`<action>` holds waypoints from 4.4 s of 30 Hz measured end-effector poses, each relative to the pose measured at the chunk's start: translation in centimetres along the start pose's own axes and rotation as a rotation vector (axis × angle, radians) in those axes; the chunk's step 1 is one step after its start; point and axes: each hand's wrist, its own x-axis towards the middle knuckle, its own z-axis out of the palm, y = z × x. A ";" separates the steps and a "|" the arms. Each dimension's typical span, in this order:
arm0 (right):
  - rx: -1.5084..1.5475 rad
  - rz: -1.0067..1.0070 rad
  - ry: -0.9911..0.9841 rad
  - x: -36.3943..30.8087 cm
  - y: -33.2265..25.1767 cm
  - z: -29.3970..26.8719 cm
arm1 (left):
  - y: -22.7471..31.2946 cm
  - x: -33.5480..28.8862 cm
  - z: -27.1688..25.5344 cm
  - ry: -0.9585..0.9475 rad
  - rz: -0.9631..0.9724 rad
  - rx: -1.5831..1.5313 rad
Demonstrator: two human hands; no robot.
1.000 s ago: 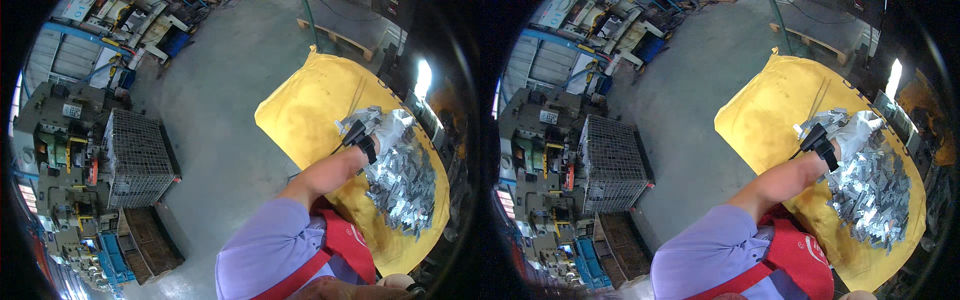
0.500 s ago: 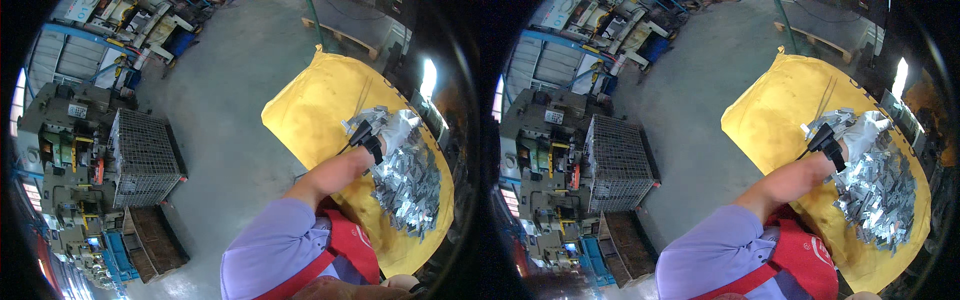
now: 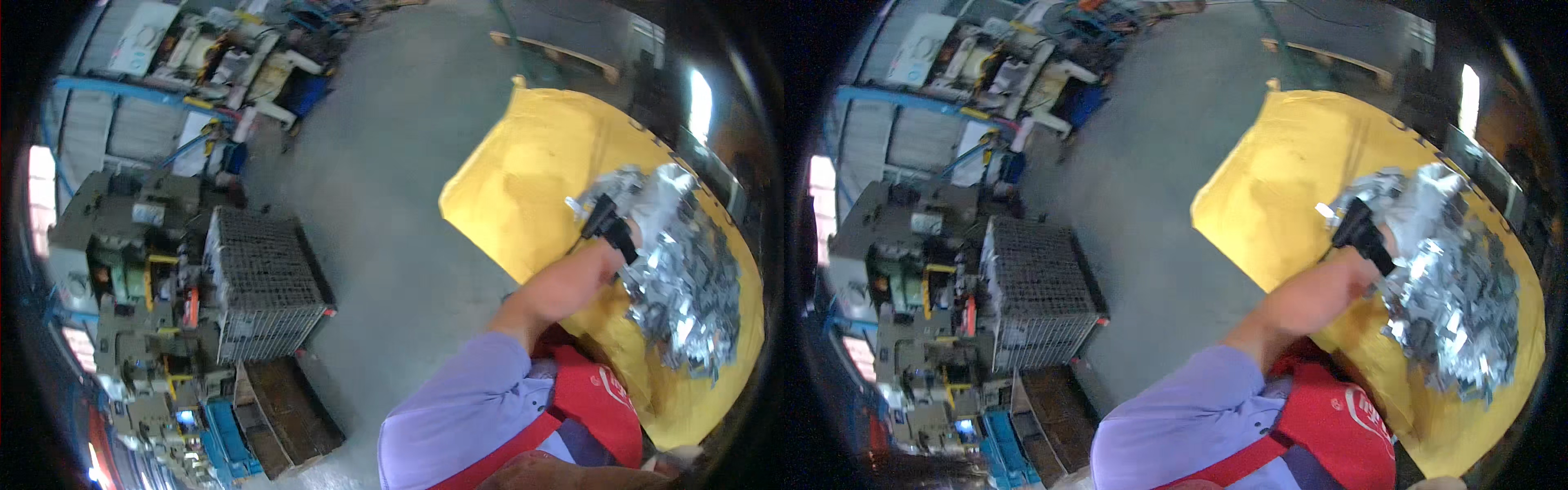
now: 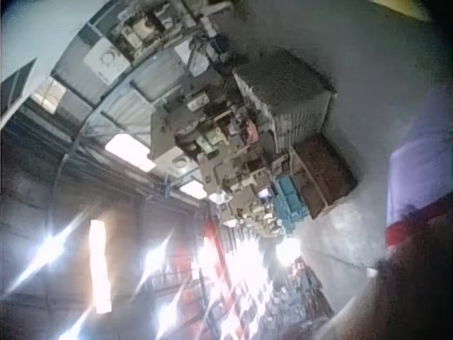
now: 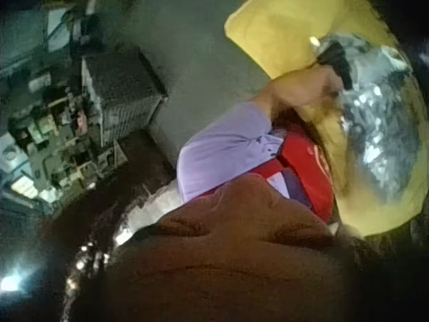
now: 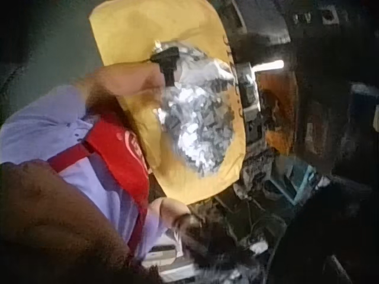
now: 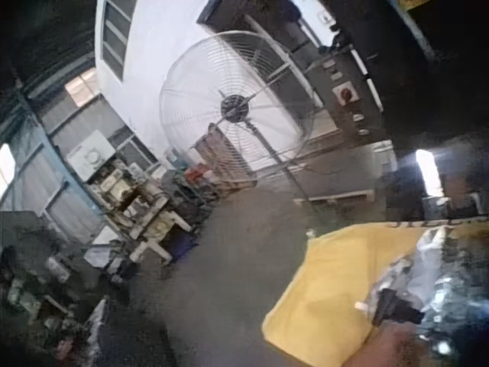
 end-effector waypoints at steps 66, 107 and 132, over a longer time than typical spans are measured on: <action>0.284 0.346 -0.295 7.4 -1.4 10.9 | 2.0 -5.1 0.6 -0.008 0.605 1.593; 0.385 0.289 -0.399 9.4 -0.1 10.7 | 3.0 -2.0 3.3 0.084 0.472 1.417; 0.066 0.531 -0.518 6.9 1.4 18.0 | 4.7 -3.2 0.4 -0.092 -0.105 0.138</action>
